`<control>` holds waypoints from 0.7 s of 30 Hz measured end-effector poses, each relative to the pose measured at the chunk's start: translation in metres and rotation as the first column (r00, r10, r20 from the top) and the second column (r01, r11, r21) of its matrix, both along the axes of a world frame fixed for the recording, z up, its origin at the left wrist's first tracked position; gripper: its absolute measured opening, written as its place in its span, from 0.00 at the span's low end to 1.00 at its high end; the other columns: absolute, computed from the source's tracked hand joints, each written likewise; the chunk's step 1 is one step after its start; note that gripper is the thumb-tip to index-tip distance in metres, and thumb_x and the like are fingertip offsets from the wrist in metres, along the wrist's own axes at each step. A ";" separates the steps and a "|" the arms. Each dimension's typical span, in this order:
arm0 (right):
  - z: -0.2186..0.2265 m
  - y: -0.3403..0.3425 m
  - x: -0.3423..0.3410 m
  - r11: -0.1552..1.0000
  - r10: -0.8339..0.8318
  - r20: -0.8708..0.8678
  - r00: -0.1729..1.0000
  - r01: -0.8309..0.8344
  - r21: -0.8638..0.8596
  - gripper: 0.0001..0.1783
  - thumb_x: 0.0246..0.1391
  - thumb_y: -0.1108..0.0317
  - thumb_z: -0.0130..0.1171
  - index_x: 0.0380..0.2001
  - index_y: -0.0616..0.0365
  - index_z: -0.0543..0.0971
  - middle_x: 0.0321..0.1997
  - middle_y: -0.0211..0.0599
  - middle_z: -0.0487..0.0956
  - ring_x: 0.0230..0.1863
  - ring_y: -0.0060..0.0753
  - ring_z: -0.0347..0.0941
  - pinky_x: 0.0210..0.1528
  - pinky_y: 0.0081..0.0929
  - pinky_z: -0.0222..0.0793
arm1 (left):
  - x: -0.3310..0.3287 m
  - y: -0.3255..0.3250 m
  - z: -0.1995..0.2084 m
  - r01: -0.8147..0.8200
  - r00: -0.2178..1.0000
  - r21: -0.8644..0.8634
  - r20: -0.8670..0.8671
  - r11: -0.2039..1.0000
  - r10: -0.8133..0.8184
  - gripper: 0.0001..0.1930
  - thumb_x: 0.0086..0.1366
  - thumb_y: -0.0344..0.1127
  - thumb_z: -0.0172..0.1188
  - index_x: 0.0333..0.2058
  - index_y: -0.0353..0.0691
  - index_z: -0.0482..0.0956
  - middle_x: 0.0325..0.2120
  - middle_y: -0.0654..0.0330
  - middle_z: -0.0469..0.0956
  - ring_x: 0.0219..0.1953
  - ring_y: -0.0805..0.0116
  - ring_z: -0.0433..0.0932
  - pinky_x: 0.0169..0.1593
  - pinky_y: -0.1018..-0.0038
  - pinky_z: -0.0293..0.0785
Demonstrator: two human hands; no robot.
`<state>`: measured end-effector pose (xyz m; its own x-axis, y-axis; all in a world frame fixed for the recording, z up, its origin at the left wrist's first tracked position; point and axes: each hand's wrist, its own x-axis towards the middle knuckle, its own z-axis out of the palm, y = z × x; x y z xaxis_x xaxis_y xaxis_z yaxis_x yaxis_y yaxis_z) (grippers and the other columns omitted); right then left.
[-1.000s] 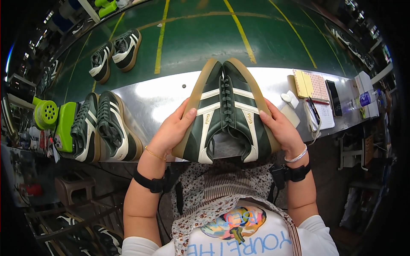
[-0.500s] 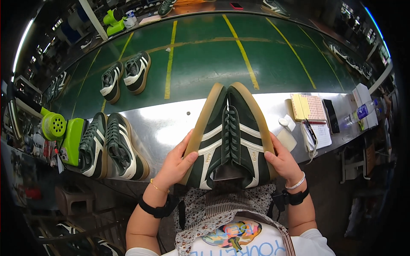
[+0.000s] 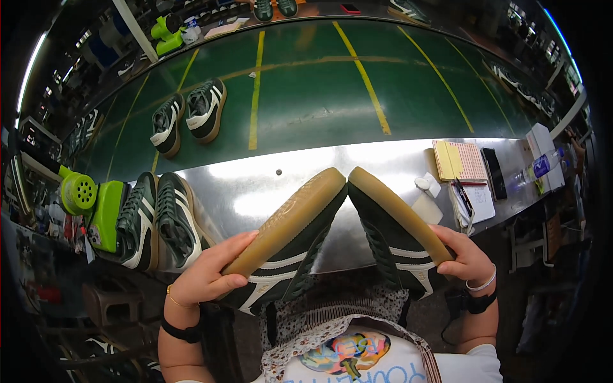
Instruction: Inspecting pairs of green shoes for quality control, checking soles, heels, and cleaning marks.
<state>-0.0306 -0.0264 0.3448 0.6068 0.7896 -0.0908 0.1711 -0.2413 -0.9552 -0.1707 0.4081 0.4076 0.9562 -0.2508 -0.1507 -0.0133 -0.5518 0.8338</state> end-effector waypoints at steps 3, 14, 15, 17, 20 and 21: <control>0.008 -0.008 0.003 0.997 0.064 0.126 0.990 -0.060 -0.041 0.41 0.47 0.50 0.64 0.59 0.64 0.63 0.58 0.52 0.67 0.58 0.47 0.65 0.60 0.32 0.58 | 0.002 0.003 0.016 0.081 0.997 0.077 -0.015 0.994 -0.080 0.38 0.59 0.57 0.57 0.60 0.36 0.60 0.56 0.47 0.65 0.58 0.51 0.66 0.58 0.67 0.61; -0.048 0.055 0.004 0.915 0.012 -0.496 0.868 0.191 0.356 0.32 0.63 0.54 0.43 0.62 0.66 0.54 0.62 0.48 0.63 0.57 0.30 0.64 0.57 0.29 0.61 | 0.011 -0.016 -0.071 -0.476 0.863 -0.625 -0.466 0.619 0.194 0.32 0.70 0.56 0.33 0.59 0.31 0.60 0.53 0.54 0.70 0.53 0.68 0.70 0.54 0.73 0.65; -0.039 0.072 0.008 0.975 -0.140 -0.399 0.906 0.197 0.105 0.30 0.63 0.56 0.43 0.62 0.65 0.56 0.60 0.48 0.64 0.54 0.34 0.66 0.54 0.30 0.63 | 0.022 -0.026 -0.081 -0.472 0.870 -0.397 -0.354 0.787 0.343 0.29 0.71 0.51 0.36 0.59 0.31 0.60 0.51 0.52 0.71 0.51 0.66 0.71 0.52 0.72 0.67; -0.056 0.083 0.009 0.940 -0.323 0.107 0.940 0.332 -0.082 0.27 0.63 0.58 0.44 0.60 0.62 0.59 0.51 0.47 0.68 0.47 0.41 0.69 0.47 0.32 0.68 | 0.046 -0.059 -0.093 -0.427 0.901 0.234 0.033 0.873 0.432 0.23 0.68 0.34 0.44 0.58 0.31 0.58 0.43 0.47 0.72 0.41 0.59 0.73 0.44 0.68 0.69; -0.069 0.094 -0.002 0.913 -0.379 0.377 0.845 0.408 0.004 0.24 0.57 0.61 0.51 0.55 0.59 0.65 0.37 0.41 0.69 0.36 0.47 0.69 0.39 0.35 0.69 | 0.049 -0.072 -0.122 -0.340 0.919 0.276 0.298 0.899 0.256 0.26 0.60 0.22 0.46 0.59 0.31 0.57 0.38 0.49 0.66 0.37 0.59 0.70 0.40 0.67 0.69; -0.058 0.094 -0.004 0.899 -0.370 0.499 0.784 0.438 -0.022 0.23 0.54 0.62 0.54 0.52 0.58 0.67 0.37 0.41 0.69 0.37 0.45 0.70 0.38 0.35 0.69 | 0.046 -0.081 -0.114 -0.382 0.917 0.216 0.209 0.899 0.340 0.27 0.59 0.21 0.46 0.59 0.31 0.57 0.39 0.50 0.66 0.38 0.60 0.70 0.40 0.68 0.69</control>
